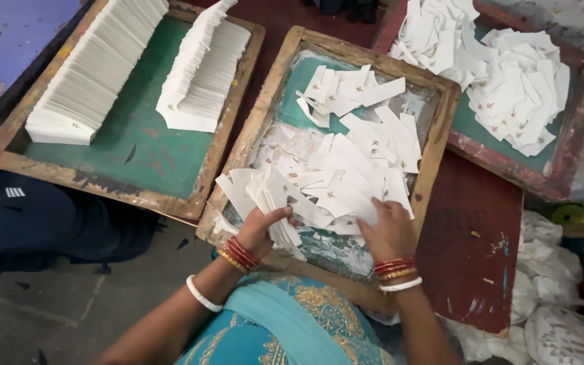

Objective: The recorder is sorting a pile of printed paper labels and stacking them into neat rows on a workbench.

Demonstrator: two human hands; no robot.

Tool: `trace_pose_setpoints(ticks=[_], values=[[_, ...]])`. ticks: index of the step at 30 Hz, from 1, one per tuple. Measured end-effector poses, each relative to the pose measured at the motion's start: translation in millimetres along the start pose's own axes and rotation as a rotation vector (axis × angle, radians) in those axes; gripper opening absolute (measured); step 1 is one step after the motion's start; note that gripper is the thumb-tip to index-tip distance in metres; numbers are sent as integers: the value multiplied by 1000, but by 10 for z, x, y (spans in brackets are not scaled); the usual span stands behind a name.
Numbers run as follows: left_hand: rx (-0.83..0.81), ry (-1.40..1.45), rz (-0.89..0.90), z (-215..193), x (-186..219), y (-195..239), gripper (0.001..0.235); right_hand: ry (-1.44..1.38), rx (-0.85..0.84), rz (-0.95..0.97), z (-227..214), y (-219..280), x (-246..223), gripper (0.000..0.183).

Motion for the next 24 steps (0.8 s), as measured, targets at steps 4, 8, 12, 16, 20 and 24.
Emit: trace_pose_setpoints(ticks=[4, 8, 12, 16, 20, 24], values=[[98, -201, 53, -123, 181, -67, 30, -107, 68, -75, 158, 205, 332, 24], [-48, -666, -144, -35, 265, -210, 35, -442, -318, -300, 152, 250, 104, 14], [-414, -982, -291, 543, 176, -98, 46, -336, -242, -553, 191, 150, -413, 12], [14, -837, -530, 72, 19, -97, 43, -219, -418, -317, 112, -224, -184, 20], [167, -327, -244, -184, 137, 47, 38, -125, -202, -550, 241, -422, 403, 30], [167, -93, 52, -62, 196, 93, 35, -162, -313, -303, 160, -421, 314, 21]])
Point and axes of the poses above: each hand's wrist, its own y-axis away from the middle knuckle, its own z-axis out of the palm, x = y × z, the point moved 2 cm from there along -y, towards the middle knuckle, and after that the axes turned 8 degrees about -x, right-handed, at the moved point
